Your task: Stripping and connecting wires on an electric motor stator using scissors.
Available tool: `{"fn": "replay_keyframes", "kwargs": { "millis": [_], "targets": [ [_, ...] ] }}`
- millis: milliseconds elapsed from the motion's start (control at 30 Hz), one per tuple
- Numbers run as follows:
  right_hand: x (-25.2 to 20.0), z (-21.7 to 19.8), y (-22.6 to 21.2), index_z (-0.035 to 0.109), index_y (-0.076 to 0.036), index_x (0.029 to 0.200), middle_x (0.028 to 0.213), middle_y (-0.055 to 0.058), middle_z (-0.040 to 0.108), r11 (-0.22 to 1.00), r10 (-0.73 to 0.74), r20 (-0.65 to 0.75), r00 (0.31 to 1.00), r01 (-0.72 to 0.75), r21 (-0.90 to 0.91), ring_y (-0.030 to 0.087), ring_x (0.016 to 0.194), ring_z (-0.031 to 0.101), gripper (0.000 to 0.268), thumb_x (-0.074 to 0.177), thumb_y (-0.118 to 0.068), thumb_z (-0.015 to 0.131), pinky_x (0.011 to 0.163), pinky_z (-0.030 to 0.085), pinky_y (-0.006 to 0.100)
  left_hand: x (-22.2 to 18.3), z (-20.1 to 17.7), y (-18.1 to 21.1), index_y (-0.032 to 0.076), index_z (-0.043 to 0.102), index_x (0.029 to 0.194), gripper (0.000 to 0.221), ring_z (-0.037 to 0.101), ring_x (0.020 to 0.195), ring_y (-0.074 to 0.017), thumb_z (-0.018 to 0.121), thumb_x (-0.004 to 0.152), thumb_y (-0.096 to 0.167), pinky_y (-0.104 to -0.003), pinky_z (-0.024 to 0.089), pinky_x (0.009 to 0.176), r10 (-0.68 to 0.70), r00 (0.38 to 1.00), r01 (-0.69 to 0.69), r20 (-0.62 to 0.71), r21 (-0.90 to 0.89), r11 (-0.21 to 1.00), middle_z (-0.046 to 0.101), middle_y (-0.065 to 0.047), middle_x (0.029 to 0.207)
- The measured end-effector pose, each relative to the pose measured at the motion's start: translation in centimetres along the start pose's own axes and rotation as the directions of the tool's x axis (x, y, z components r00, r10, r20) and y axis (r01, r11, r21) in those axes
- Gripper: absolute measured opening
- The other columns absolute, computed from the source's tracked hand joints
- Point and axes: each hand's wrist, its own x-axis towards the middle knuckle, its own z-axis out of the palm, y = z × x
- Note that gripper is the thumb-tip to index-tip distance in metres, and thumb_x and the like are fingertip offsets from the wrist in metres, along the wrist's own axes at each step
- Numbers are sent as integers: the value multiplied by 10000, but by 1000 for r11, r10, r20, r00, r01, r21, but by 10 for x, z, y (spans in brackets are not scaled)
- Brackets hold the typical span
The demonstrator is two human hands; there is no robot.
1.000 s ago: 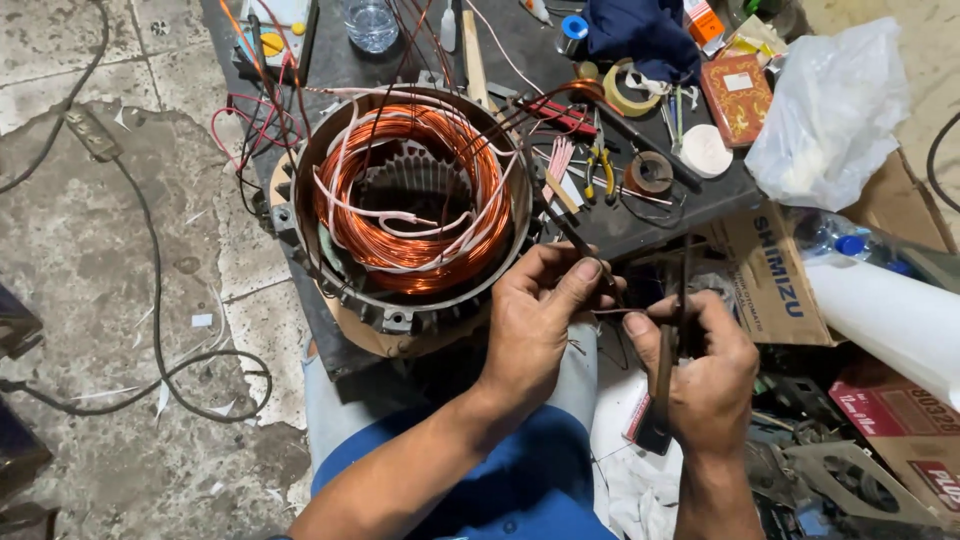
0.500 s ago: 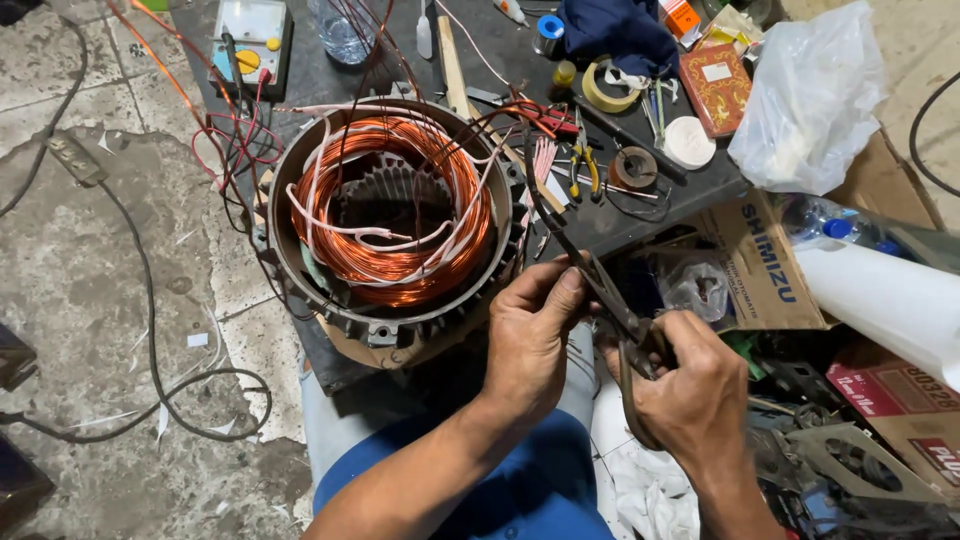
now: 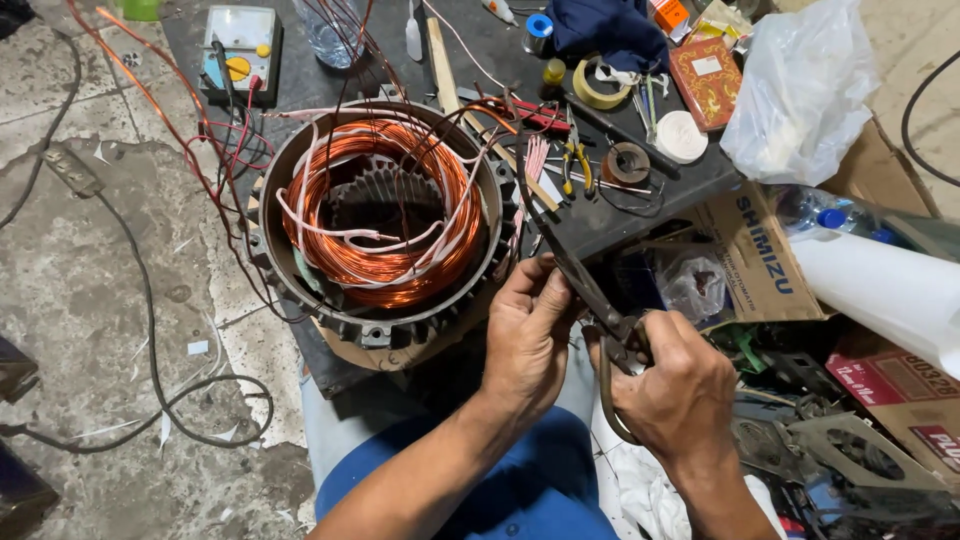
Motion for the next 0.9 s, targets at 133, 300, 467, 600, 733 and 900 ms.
{"fn": "replay_keyframes", "kwargs": {
  "millis": [133,300,467,600,733,900],
  "targets": [
    [0,0,-4,508,-84,771,753,87,583,999,34,19,999,-34,15,415,656,588,468,857,-475,750,575,465,537,3,-5,-1,38,644,1140,211,711,935,-197,711,940,32,-322,608,876,-35,999,35,9,-31,999,725,-93,1020],
    [2,0,-10,485,-80,789,755,118,565,1000,8,10,1000,-8,15,431,659,570,400,856,-407,705,566,437,536,9,-19,-11,85,695,1120,205,724,919,-205,742,924,53,-362,613,864,-48,999,50,25,-102,994,756,-89,1011],
    [0,9,-2,457,-79,758,709,105,522,996,-78,-28,997,76,-49,332,569,525,552,928,-566,655,515,437,482,10,-17,-7,68,718,1097,181,724,887,-206,751,919,71,-373,622,842,-56,998,58,32,-78,995,761,-85,979],
    [-1,15,2,436,-95,704,656,66,501,996,-78,-62,995,75,-48,252,493,462,599,893,-580,732,455,404,435,7,-11,2,69,725,1070,147,740,877,-218,743,925,62,-383,635,817,-91,994,96,56,-97,991,767,-93,968],
    [1,18,0,425,-100,655,595,58,478,996,-87,-90,992,88,6,232,440,429,566,932,-505,706,413,370,430,8,-16,-3,76,712,1093,185,729,968,-223,732,922,8,-383,612,905,-69,997,74,47,-129,989,763,-98,1034],
    [8,4,-7,470,-84,735,712,72,558,989,26,65,998,-35,145,326,611,522,326,817,-273,723,563,409,484,6,-8,5,43,663,1124,205,717,866,-190,739,936,75,-343,613,829,-107,992,112,62,-83,990,747,-93,964]
  ]
}}
